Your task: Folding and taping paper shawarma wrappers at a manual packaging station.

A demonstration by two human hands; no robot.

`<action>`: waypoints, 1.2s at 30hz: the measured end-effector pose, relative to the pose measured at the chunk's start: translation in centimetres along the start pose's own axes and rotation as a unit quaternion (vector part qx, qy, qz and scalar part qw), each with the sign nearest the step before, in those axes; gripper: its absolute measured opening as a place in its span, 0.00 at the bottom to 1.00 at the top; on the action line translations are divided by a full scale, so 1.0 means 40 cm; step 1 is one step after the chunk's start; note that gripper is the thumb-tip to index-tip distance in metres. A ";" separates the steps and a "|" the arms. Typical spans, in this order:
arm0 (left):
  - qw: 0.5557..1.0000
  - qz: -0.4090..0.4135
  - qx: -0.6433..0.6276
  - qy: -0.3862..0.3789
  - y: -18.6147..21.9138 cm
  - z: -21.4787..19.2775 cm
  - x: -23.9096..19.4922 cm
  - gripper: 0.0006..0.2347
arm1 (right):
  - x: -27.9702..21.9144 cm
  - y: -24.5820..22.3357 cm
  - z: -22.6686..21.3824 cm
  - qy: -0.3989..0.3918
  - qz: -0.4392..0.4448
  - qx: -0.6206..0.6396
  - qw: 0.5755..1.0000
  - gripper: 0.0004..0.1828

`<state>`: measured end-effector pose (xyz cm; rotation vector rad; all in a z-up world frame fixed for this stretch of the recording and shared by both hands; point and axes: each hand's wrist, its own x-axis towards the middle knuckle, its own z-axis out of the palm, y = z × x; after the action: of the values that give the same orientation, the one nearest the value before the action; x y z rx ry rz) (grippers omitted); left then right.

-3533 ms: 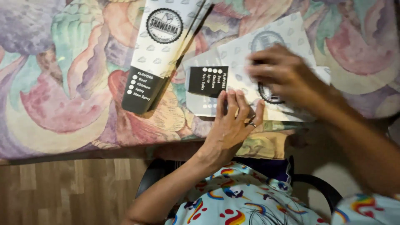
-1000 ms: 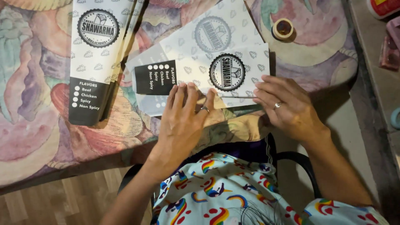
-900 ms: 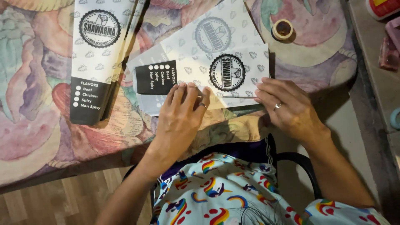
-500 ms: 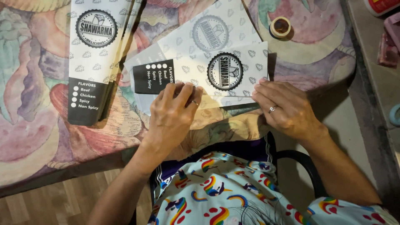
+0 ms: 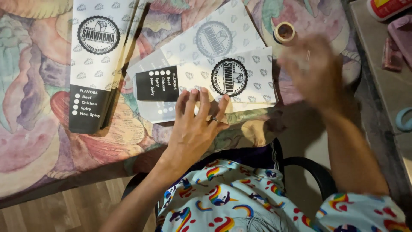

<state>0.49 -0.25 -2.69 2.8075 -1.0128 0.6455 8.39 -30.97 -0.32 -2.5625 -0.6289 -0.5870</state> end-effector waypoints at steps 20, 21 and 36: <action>0.998 -0.052 0.007 0.042 0.006 0.046 -0.016 0.26 | 0.230 -0.143 0.148 -0.203 -0.220 0.247 0.922 0.17; 0.997 -0.051 -0.001 0.057 0.003 0.050 -0.014 0.24 | 0.219 -0.094 0.145 -0.178 -0.240 0.244 0.923 0.19; 0.997 -0.066 -0.022 0.037 0.001 0.028 -0.015 0.19 | 0.285 -0.110 0.082 -0.214 -0.311 0.278 0.883 0.13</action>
<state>0.47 -0.16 -3.96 2.7617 -0.8104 0.6955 16.29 -22.05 3.94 -1.9091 -1.5488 0.0175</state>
